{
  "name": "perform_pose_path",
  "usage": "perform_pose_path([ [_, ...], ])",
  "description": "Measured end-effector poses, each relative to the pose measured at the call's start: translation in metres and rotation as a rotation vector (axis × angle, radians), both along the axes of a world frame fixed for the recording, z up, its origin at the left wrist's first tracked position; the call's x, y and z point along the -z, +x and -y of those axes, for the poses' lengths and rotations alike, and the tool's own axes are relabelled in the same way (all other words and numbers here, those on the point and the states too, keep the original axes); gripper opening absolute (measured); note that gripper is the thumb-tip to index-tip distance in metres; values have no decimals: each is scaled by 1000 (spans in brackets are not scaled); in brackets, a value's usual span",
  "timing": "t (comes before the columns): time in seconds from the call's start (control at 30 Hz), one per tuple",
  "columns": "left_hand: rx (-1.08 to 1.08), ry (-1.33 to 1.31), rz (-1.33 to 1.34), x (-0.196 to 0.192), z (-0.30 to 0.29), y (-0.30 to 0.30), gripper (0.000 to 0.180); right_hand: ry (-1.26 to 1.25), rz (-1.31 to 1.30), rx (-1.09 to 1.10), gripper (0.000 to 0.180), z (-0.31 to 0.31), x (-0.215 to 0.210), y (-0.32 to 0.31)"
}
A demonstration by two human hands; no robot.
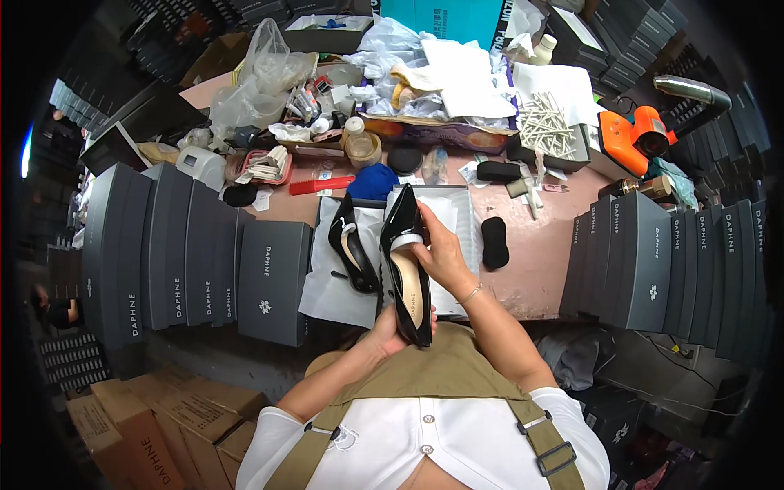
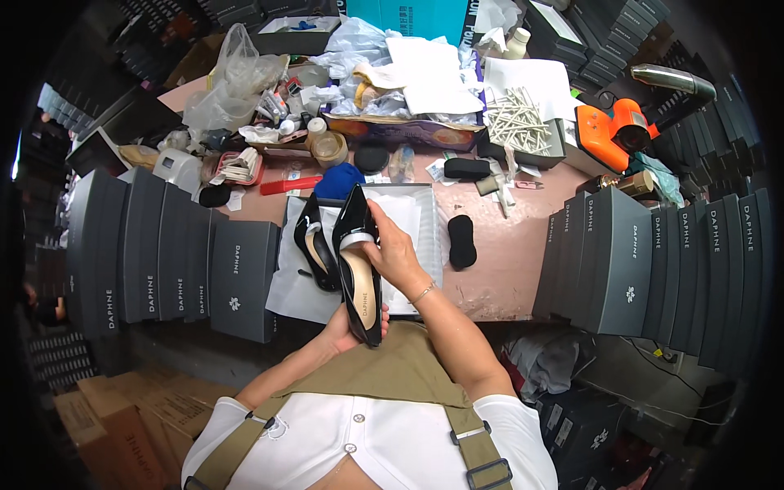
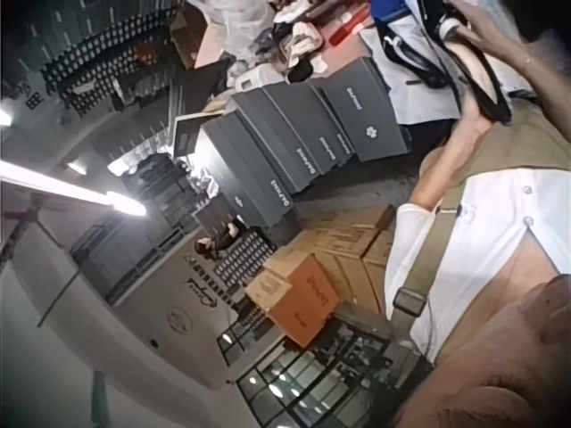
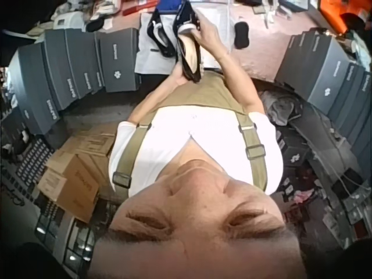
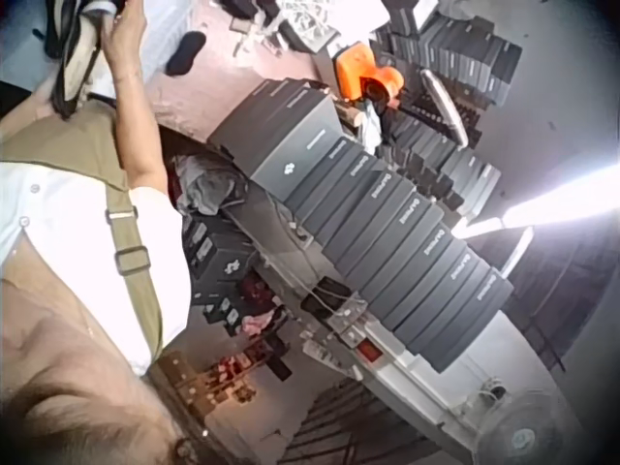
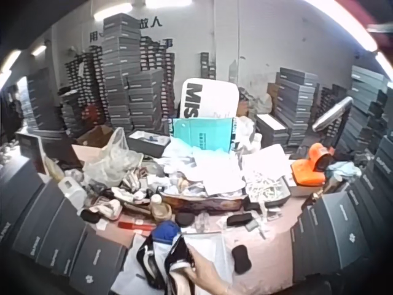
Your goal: The recorder prepares a pair of black high-heeled shoes by cleaning them and packing them into a branded shoebox with protective paper.
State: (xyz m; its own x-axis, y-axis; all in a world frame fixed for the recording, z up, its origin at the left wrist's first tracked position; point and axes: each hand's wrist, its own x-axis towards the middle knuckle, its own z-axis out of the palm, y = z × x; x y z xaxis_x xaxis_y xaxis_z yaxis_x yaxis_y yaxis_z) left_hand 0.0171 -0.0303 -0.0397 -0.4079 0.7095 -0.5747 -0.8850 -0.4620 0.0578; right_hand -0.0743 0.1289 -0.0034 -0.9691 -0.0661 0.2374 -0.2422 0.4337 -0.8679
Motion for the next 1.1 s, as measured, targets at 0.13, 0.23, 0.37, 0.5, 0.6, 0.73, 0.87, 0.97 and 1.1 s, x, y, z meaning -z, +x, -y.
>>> perform_pose_path([
  [0.13, 10, 0, 10, -2, -1, 0, 58, -26, 16, 10, 66, 0, -16, 2],
  [0.23, 38, 6, 43, -6, -5, -3, 57, -10, -87, 18, 63, -3, -16, 2],
  [0.37, 242, 26, -3, -30, -5, -19, 52, 37, -327, -97, 53, -6, -38, 2],
  [0.5, 110, 353, 125, -14, -12, -43, 43, 113, -698, -480, 44, 11, -76, 11],
  [0.6, 66, 273, 129, -13, -23, -42, 40, 233, -795, -595, 36, 9, -87, 26],
  [0.73, -86, 163, 158, -9, -38, -33, 37, 130, -517, -408, 47, -32, -66, 19],
  [0.87, -265, -3, 175, -9, -42, -42, 41, 460, 26, 427, 75, -150, 57, 9],
  [0.97, -331, -93, 24, 21, -32, -36, 42, 572, 309, 413, 64, -166, 128, 27],
  [1.1, -522, -232, 185, 54, -28, -33, 30, 324, 198, 507, 45, -176, 178, 36],
])
